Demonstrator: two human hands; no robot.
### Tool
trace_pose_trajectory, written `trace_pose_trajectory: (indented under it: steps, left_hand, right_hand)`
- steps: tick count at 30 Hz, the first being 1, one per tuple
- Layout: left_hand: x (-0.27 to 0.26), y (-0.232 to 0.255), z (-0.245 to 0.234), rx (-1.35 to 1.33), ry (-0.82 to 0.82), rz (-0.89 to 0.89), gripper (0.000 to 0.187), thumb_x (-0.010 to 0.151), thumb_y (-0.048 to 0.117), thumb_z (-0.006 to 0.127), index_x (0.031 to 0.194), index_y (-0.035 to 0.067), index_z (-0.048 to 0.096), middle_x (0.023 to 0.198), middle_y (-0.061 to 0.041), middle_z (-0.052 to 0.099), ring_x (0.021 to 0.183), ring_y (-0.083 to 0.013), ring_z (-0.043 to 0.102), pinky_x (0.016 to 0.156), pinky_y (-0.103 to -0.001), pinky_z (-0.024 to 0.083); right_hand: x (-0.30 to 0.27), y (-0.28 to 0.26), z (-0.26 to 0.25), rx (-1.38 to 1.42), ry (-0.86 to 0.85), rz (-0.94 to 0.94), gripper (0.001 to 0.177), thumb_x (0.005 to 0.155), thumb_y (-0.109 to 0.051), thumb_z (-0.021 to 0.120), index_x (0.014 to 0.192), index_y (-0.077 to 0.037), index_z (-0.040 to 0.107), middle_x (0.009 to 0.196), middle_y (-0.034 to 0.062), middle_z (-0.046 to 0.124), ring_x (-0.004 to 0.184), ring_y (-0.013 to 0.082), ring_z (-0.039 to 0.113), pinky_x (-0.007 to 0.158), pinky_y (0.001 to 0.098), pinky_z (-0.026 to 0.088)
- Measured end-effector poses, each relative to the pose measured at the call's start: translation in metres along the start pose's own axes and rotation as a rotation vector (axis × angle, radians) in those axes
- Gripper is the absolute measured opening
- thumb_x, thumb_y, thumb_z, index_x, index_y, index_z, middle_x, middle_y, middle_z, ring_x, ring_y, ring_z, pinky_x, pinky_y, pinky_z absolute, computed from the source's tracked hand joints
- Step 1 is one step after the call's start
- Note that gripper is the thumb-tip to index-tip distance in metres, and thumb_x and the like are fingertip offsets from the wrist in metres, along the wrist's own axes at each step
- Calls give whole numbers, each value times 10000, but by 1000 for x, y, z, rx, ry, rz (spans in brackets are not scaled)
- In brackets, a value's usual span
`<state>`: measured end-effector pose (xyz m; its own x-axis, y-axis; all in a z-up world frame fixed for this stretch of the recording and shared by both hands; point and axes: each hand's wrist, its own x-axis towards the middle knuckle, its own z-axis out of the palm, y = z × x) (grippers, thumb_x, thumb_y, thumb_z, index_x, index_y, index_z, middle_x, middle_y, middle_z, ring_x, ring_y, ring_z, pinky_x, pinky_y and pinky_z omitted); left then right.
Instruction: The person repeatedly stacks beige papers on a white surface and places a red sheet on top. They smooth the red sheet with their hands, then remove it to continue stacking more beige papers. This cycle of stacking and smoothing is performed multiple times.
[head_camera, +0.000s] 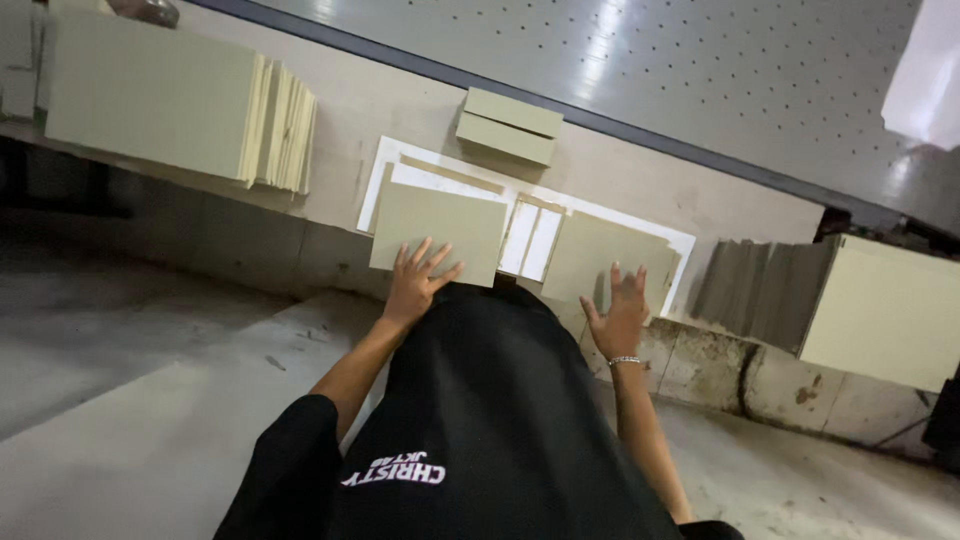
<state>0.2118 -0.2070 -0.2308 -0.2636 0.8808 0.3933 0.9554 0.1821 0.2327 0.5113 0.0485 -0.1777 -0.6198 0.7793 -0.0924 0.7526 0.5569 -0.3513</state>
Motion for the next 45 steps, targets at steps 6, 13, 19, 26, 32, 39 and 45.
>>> trace_pose_trajectory:
  steps: [6,13,19,26,32,39,45]
  left_hand:
    - [-18,-23,44,-18,-93,-1,385,999,436,577,1378,384,616,1547,-24,503,1451,-386,401,1104,-695,296]
    - [7,-24,20,-77,-175,-2,444,984,146,599,1361,379,634,1529,-9,509,1462,-377,393,1110,-703,303]
    - [33,-24,3,-26,-461,-82,609,826,250,798,1362,460,597,1583,0,410,1478,-359,355,1140,-709,308]
    - [166,-61,41,-95,-153,-24,441,853,352,751,1266,207,701,1456,-101,527,1423,-349,446,1138,-608,335]
    - [236,-87,56,33,-230,96,386,813,283,849,1160,181,715,1130,-44,597,1061,-301,611,808,-442,526]
    - [258,-82,30,38,-316,22,337,747,155,879,1043,160,719,1015,-44,589,958,-281,620,700,-391,556]
    - [268,-86,30,-17,-455,-16,404,741,115,888,1096,89,697,1034,-90,617,1005,-321,622,758,-446,578]
  right_hand:
    - [-1,-6,-3,58,-6,34,813,946,-552,656,1617,-208,352,1650,236,223,1497,389,301,1089,606,332]
    - [2,-3,4,39,67,31,815,905,-510,726,1582,-176,418,1633,233,228,1425,388,409,1062,586,366]
    - [30,-16,22,77,330,-91,636,878,-370,804,1411,-94,592,1452,249,441,1313,415,512,1046,557,415]
    - [176,-109,7,230,399,-427,343,913,-160,784,1242,-149,685,1271,157,566,1223,358,575,1007,476,431]
    - [292,-128,31,-125,55,-438,526,870,-293,816,1353,-212,625,1328,68,483,1176,309,581,922,463,516]
    - [303,-148,-6,-265,-193,-460,287,896,-303,756,1173,-229,743,1303,39,577,1070,356,693,902,439,586]
    - [291,-162,-34,-173,-258,-429,379,849,-368,824,1162,-164,758,1307,78,624,1091,381,696,938,475,591]
